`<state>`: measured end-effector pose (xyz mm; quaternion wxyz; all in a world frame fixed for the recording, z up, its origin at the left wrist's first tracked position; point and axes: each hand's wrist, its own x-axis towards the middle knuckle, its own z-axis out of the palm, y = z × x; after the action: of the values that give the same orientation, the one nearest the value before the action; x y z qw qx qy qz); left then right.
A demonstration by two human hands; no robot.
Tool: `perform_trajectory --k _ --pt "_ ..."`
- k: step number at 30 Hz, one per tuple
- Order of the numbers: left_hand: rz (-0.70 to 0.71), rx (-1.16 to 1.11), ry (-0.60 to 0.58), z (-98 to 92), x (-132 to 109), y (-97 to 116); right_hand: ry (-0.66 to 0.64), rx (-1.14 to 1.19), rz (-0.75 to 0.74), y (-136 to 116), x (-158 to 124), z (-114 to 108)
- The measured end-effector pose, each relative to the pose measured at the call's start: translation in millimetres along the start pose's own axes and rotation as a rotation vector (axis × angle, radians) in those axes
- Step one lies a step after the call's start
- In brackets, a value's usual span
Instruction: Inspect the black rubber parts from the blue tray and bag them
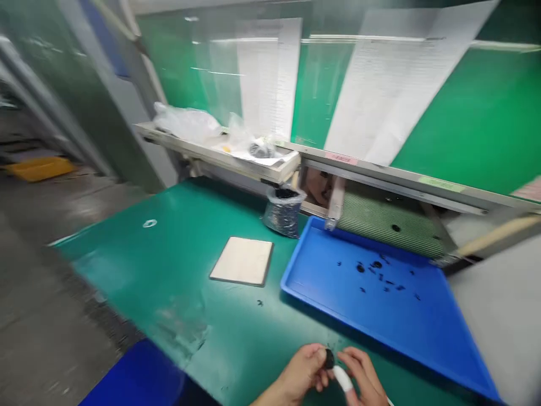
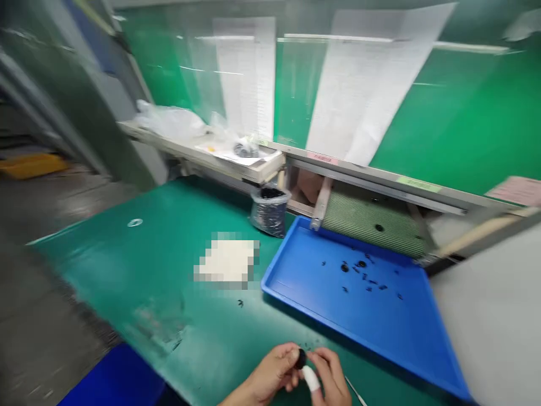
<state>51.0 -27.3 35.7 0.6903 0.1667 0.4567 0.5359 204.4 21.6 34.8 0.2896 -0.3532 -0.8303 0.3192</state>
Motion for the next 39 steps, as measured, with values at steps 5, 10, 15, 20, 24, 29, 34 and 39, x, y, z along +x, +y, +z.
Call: perform_trajectory --k 5,10,15,20,24,29,34,39 --pt "0.125 0.442 -0.058 -1.4 -3 10 -0.201 0.048 0.210 -16 12 -7" --pt "0.133 0.571 -0.150 9.1 2 19 -0.080 0.153 0.378 -23 17 -7" --pt "0.037 0.439 -0.171 13.9 10 20 -0.017 0.246 0.325 -16 19 -14" --pt "0.045 0.540 -0.109 21.9 13 33 -0.110 0.353 0.375 -13 28 -25" --pt "0.077 0.649 -0.078 34.3 24 44 -0.085 0.426 0.387 -8 36 -26" --pt "0.026 0.453 -0.045 46.9 46 39 -0.030 0.298 0.405 15 57 -43" --pt "-0.057 0.216 0.031 47.9 48 33 -0.188 -0.217 0.413 47 100 -98" --pt "-0.190 0.009 0.048 43.9 41 25 -0.193 -0.448 0.453 101 166 -141"
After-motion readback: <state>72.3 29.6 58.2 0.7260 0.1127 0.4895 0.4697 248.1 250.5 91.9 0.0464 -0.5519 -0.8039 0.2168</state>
